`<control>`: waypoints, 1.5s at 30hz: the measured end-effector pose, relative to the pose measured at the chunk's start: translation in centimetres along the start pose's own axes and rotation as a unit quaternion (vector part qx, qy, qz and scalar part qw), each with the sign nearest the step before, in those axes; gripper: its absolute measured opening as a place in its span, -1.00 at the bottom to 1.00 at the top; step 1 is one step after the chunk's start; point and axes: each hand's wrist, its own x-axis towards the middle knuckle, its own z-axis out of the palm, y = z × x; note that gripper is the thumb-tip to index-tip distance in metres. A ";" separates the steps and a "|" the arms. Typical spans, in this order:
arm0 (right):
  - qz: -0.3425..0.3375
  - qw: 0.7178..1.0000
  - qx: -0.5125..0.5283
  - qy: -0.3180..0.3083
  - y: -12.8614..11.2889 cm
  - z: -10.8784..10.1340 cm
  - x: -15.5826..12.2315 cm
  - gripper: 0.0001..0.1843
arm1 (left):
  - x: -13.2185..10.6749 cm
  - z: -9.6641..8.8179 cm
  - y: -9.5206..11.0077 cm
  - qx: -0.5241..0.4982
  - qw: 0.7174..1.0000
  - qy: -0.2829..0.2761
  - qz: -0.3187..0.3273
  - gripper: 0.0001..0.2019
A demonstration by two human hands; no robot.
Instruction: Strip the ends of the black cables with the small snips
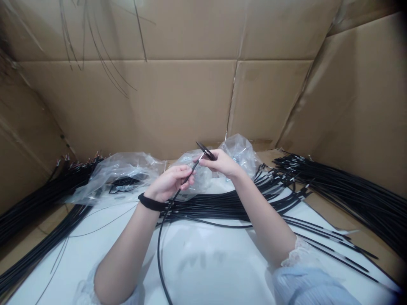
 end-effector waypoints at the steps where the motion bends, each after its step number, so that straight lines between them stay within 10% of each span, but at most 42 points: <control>1: -0.008 1.000 -0.025 0.014 -0.1 0.0 0.0 -0.64 | 0.0 0.1 0.0 -0.005 1.000 0.002 0.000 -0.79; 12: -0.110 0.979 -0.139 0.104 0.3 0.7 0.5 -0.71 | 0.0 0.0 -0.1 -0.034 0.999 0.019 0.008 -0.73; 22: -0.062 0.988 -0.043 0.134 0.2 3.7 1.2 -0.81 | -0.8 -0.8 1.0 0.186 0.972 0.128 0.063 -0.71; 35: -0.050 0.963 -0.159 0.212 3.8 5.9 3.5 -0.86 | 0.0 -2.4 -0.3 0.374 0.908 0.186 0.025 -0.79; 45: -0.018 0.978 -0.148 0.144 3.2 5.0 3.7 -0.81 | 0.1 -2.9 -0.1 0.267 0.956 0.124 -0.007 -0.74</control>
